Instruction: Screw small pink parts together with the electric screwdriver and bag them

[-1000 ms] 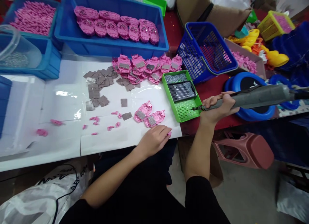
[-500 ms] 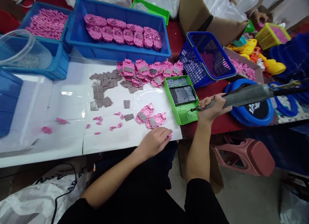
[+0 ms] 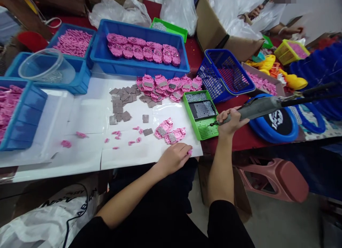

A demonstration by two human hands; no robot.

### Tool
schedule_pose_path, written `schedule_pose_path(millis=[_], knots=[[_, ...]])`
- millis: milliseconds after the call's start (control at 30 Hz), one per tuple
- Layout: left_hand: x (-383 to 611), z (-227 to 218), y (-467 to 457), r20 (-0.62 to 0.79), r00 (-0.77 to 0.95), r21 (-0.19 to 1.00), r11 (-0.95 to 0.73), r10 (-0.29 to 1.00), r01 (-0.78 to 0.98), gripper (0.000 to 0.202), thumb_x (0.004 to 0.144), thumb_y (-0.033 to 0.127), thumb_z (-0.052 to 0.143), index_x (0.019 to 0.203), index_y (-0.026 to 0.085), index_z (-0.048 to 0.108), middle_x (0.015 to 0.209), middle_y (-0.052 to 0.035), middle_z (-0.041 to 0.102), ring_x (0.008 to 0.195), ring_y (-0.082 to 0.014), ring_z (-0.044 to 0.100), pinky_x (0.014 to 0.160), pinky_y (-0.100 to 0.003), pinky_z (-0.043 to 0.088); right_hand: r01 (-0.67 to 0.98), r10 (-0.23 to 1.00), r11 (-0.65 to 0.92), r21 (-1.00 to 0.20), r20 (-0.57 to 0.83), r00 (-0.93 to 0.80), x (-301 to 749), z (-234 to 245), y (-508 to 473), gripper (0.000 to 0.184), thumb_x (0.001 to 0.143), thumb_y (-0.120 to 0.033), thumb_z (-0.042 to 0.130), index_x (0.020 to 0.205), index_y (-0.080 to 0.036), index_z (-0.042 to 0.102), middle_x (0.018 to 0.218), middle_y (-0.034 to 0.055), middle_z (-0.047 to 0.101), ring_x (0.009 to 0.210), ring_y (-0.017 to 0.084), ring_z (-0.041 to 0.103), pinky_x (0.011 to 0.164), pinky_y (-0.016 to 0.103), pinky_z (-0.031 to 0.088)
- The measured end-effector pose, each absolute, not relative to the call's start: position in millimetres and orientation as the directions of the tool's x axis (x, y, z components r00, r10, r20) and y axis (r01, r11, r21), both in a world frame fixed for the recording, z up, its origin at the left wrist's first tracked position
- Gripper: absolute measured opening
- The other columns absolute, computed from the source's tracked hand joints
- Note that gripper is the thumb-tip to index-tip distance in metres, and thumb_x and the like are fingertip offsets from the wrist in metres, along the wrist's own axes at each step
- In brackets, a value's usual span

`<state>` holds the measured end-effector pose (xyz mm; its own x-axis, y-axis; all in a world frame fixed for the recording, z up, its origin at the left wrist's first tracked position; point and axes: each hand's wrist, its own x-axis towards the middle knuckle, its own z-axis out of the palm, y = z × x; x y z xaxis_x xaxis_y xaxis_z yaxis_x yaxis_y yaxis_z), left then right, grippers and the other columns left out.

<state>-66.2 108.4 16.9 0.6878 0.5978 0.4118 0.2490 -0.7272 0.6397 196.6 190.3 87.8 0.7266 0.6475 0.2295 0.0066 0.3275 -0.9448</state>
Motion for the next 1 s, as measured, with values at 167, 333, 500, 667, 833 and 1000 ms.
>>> schedule_pose_path(millis=[167, 333, 500, 667, 833, 1000], knots=[[-64.7, 17.2, 108.8, 0.39, 0.693, 0.636, -0.722, 0.606, 0.273, 0.015, 0.116, 0.024, 0.06, 0.127, 0.019, 0.068, 0.114, -0.0104, 0.082, 0.103, -0.0263, 0.08, 0.091, -0.04, 0.064, 0.097, 0.59, 0.405, -0.909, 0.341, 0.732, 186.0, 102.4, 184.1, 0.029, 0.079, -0.05, 0.065, 0.087, -0.028, 0.048, 0.049, -0.0138, 0.033, 0.036, 0.011, 0.032, 0.041, 0.026, 0.029], [-64.3, 17.4, 109.1, 0.345, 0.712, 0.647, -0.705, 0.611, 0.291, 0.016, 0.117, 0.026, 0.058, 0.127, 0.018, 0.068, 0.114, -0.0105, 0.082, 0.102, -0.0261, 0.08, 0.09, -0.039, 0.064, 0.122, 0.608, 0.502, -0.856, 0.45, 0.654, 149.3, 130.7, 131.4, 0.024, 0.076, -0.047, 0.062, 0.089, -0.029, 0.053, 0.048, -0.012, 0.03, 0.034, 0.012, 0.028, 0.037, 0.026, 0.029], [-64.8, 17.6, 108.2, 0.353, 0.719, 0.634, -0.718, 0.598, 0.286, 0.021, 0.119, 0.027, 0.053, 0.132, 0.016, 0.066, 0.117, -0.0123, 0.081, 0.106, -0.0268, 0.08, 0.091, -0.039, 0.064, 0.057, 0.761, 0.474, -0.879, 0.441, 0.475, 93.8, 132.9, 83.9, 0.014, 0.081, -0.037, 0.069, 0.089, -0.03, 0.06, 0.047, -0.0112, 0.046, 0.03, 0.013, 0.031, 0.035, 0.028, 0.036], [-64.6, 18.6, 105.8, 0.358, 0.728, 0.627, -0.729, 0.585, 0.277, 0.023, 0.12, 0.026, 0.049, 0.132, 0.017, 0.066, 0.119, -0.0131, 0.081, 0.109, -0.0269, 0.08, 0.092, -0.04, 0.064, -0.025, 0.811, 0.423, -0.906, 0.366, 0.457, 78.0, 115.3, 79.3, 0.014, 0.085, -0.038, 0.074, 0.089, -0.031, 0.063, 0.046, -0.0116, 0.046, 0.03, 0.013, 0.027, 0.034, 0.029, 0.034], [-64.3, 20.3, 104.9, 0.342, 0.73, 0.617, -0.727, 0.592, 0.301, 0.025, 0.119, 0.023, 0.049, 0.137, 0.017, 0.065, 0.123, -0.014, 0.081, 0.108, -0.0259, 0.081, 0.089, -0.038, 0.064, 0.015, 0.803, 0.421, -0.907, 0.38, 0.459, 77.1, 114.2, 84.5, 0.023, 0.086, -0.045, 0.08, 0.088, -0.031, 0.061, 0.047, -0.0119, 0.046, 0.031, 0.013, 0.026, 0.035, 0.028, 0.034], [-62.9, 20.9, 104.5, 0.346, 0.738, 0.597, -0.743, 0.579, 0.304, 0.021, 0.119, 0.024, 0.05, 0.13, 0.018, 0.066, 0.119, -0.0126, 0.081, 0.106, -0.0254, 0.081, 0.088, -0.036, 0.064, -0.002, 0.836, 0.449, -0.893, 0.42, 0.352, 70.4, 108.1, 87.8, 0.024, 0.092, -0.04, 0.08, 0.087, -0.029, 0.059, 0.048, -0.0119, 0.047, 0.032, 0.011, 0.028, 0.037, 0.025, 0.033]])
